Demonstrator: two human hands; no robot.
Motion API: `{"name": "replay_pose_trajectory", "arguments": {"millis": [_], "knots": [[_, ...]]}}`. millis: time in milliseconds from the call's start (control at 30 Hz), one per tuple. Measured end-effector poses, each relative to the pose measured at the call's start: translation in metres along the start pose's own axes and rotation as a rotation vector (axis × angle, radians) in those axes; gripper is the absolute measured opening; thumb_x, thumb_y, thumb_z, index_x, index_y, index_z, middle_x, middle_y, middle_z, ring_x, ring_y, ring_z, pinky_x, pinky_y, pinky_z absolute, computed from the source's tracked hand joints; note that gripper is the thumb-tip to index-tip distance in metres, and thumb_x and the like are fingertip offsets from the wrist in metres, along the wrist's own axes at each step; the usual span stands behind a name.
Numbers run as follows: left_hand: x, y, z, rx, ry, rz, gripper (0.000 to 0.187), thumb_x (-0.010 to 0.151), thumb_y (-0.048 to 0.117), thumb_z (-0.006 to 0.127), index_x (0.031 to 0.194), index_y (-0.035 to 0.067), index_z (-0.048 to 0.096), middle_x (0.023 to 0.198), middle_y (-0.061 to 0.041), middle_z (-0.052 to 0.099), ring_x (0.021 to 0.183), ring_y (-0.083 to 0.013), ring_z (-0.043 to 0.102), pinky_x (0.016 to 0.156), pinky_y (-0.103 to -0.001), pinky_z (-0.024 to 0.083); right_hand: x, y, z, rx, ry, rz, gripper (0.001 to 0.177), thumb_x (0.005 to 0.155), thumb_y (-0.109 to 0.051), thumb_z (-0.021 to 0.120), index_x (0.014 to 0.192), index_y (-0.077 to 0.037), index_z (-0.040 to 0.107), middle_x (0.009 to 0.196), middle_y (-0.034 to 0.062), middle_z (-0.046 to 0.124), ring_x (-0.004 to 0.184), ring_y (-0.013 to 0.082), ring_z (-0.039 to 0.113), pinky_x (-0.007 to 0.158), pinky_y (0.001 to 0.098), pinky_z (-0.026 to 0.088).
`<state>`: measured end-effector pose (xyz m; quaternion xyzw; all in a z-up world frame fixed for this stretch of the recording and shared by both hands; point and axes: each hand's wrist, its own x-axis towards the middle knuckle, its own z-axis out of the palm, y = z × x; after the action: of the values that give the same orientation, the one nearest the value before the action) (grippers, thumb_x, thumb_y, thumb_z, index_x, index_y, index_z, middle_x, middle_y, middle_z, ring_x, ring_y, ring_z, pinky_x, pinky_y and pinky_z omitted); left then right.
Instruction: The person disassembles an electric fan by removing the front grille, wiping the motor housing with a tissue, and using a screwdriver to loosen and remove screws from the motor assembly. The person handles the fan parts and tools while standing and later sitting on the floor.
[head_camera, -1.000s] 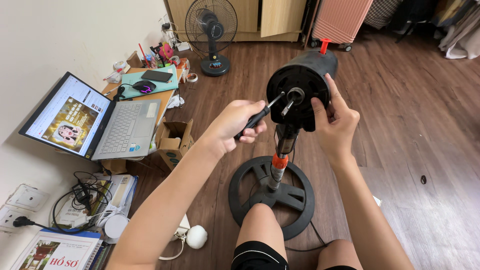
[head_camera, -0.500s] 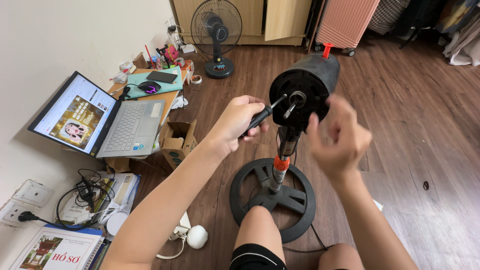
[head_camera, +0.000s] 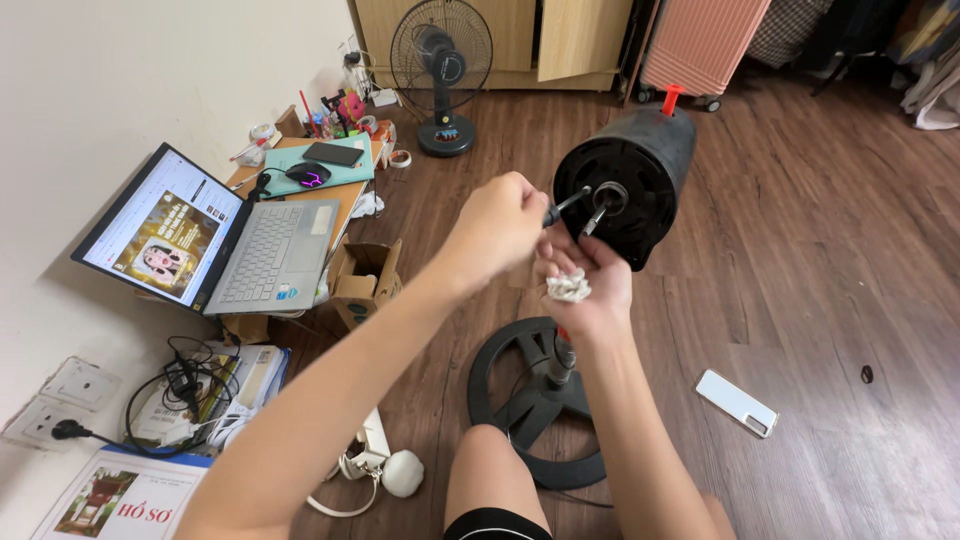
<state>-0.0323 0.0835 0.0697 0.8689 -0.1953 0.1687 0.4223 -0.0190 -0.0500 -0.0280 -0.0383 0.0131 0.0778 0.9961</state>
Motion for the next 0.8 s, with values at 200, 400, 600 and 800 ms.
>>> {"name": "replay_pose_trajectory", "arguments": {"millis": [200, 400, 600, 800], "knots": [[0.001, 0.006, -0.011, 0.150, 0.037, 0.258, 0.035, 0.076, 0.025, 0.082, 0.087, -0.002, 0.064, 0.081, -0.017, 0.072, 0.076, -0.0326, 0.073, 0.069, -0.043, 0.058, 0.010, 0.000, 0.005, 0.090, -0.097, -0.036, 0.022, 0.102, -0.017, 0.045, 0.095, -0.003, 0.059, 0.075, 0.0045, 0.058, 0.055, 0.0142, 0.044, 0.051, 0.0298, 0.037], [-0.011, 0.008, -0.009, 0.283, 0.141, 0.282, 0.024, 0.082, 0.023, 0.073, 0.080, 0.000, 0.072, 0.074, -0.018, 0.071, 0.072, -0.0350, 0.072, 0.069, -0.044, 0.057, 0.015, 0.001, 0.008, 0.298, -0.218, 0.070, 0.040, 0.098, -0.016, 0.041, 0.115, 0.014, 0.061, 0.090, 0.0126, 0.064, 0.055, 0.0131, 0.042, 0.047, 0.0267, 0.033], [-0.020, 0.013, -0.022, 0.223, 0.093, 0.160, 0.026, 0.083, 0.026, 0.072, 0.080, 0.000, 0.074, 0.069, -0.018, 0.071, 0.065, -0.0311, 0.073, 0.065, -0.042, 0.057, 0.014, 0.006, 0.011, 0.276, -0.235, 0.045, 0.039, 0.097, -0.016, 0.044, 0.116, 0.012, 0.062, 0.093, 0.0114, 0.064, 0.056, 0.0137, 0.043, 0.049, 0.0268, 0.035], [-0.023, 0.016, -0.013, 0.223, 0.113, 0.227, 0.026, 0.084, 0.024, 0.071, 0.078, -0.001, 0.072, 0.068, -0.019, 0.071, 0.064, -0.0322, 0.072, 0.063, -0.041, 0.056, 0.020, 0.004, 0.011, 0.223, -0.262, -0.008, 0.040, 0.096, -0.012, 0.041, 0.118, 0.014, 0.062, 0.107, 0.0195, 0.065, 0.056, 0.0133, 0.044, 0.049, 0.0265, 0.037]]}}
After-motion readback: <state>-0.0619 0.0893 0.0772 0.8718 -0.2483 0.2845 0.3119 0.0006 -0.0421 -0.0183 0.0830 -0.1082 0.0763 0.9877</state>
